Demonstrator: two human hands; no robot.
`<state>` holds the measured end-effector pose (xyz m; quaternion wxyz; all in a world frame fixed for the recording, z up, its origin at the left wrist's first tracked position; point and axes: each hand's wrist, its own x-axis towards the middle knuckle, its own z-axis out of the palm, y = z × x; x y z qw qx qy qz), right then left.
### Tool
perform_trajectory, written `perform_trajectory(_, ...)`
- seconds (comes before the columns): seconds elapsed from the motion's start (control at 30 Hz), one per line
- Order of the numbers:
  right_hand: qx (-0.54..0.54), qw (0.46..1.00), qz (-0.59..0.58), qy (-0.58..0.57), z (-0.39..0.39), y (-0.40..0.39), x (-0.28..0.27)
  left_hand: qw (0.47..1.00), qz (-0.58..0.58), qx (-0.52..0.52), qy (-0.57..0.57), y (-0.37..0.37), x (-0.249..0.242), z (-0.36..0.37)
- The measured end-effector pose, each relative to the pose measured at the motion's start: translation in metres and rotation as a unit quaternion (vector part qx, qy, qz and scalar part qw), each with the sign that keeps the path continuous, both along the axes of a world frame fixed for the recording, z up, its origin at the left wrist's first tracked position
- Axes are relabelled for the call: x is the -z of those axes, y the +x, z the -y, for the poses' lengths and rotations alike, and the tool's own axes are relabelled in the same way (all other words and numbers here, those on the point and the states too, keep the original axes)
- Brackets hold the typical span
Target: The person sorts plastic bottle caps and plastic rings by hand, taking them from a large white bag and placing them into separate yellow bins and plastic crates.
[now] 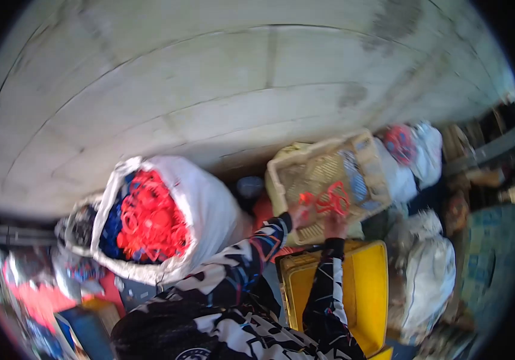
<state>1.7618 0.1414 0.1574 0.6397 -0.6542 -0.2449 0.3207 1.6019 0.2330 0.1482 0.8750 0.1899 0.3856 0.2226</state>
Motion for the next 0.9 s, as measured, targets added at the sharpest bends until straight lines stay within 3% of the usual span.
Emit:
perform_trajectory(0.07, -0.053, 0.993, 0.087, -0.052, 0.012, 0.019, 0.063, 0.982, -0.152, 0.043, 0.099, 0.012, 0.009, 0.015)
perform_trajectory(0.13, -0.077, 0.991, 0.075, -0.074, 0.02, 0.04, 0.125, 0.976, -0.174, 0.07, 0.112, -0.01, -0.037, 0.017)
perform_trajectory(0.17, 0.0, 0.992, -0.111, -0.059, 0.014, 0.02, 0.087, 0.972, -0.186, 0.084, 0.118, -0.017, -0.044, 0.019)
perform_trajectory(0.2, 0.081, 0.952, -0.292, -0.049, 0.011, 0.005, 0.059, 0.979, -0.152, 0.082, 0.109, -0.025, -0.055, 0.022)
perform_trajectory(0.3, 0.149, 0.888, -0.432, 0.049, 0.004, -0.037, 0.028, 0.958, -0.171, 0.093, 0.208, -0.057, -0.068, 0.038)
perform_trajectory(0.43, 0.151, 0.913, -0.378, -0.031, -0.018, -0.095, -0.003, 0.91, -0.199, 0.04, 0.362, -0.134, -0.117, 0.062)
perform_trajectory(0.5, 0.119, 0.959, -0.252, -0.048, -0.034, -0.153, -0.058, 0.901, -0.197, 0.041, 0.385, -0.195, -0.181, 0.075)
perform_trajectory(0.53, 0.104, 0.975, -0.187, -0.055, -0.039, -0.186, -0.088, 0.865, -0.215, 0.013, 0.453, -0.23, -0.212, 0.083)
perform_trajectory(0.6, -0.025, 0.999, -0.032, 0.005, -0.049, -0.234, -0.112, 0.791, -0.308, -0.02, 0.528, -0.298, -0.249, 0.099)
perform_trajectory(0.63, -0.103, 0.993, 0.051, 0.027, -0.056, -0.254, -0.117, 0.771, -0.31, -0.126, 0.542, -0.326, -0.248, 0.106)
perform_trajectory(0.7, -0.205, 0.937, 0.261, 0.112, -0.065, -0.324, -0.164, 0.661, -0.498, -0.174, 0.533, -0.393, -0.231, 0.114)
perform_trajectory(0.73, -0.284, 0.929, 0.189, 0.146, -0.065, -0.358, -0.184, 0.624, -0.572, -0.183, 0.501, -0.426, -0.224, 0.12)
perform_trajectory(0.83, -0.476, 0.832, 0.258, 0.116, -0.06, -0.442, -0.221, 0.597, -0.673, -0.154, 0.407, -0.506, -0.203, 0.145)
perform_trajectory(0.9, -0.555, 0.768, 0.281, 0.151, -0.05, -0.494, -0.214, 0.608, -0.697, -0.087, 0.37, -0.535, -0.202, 0.165)
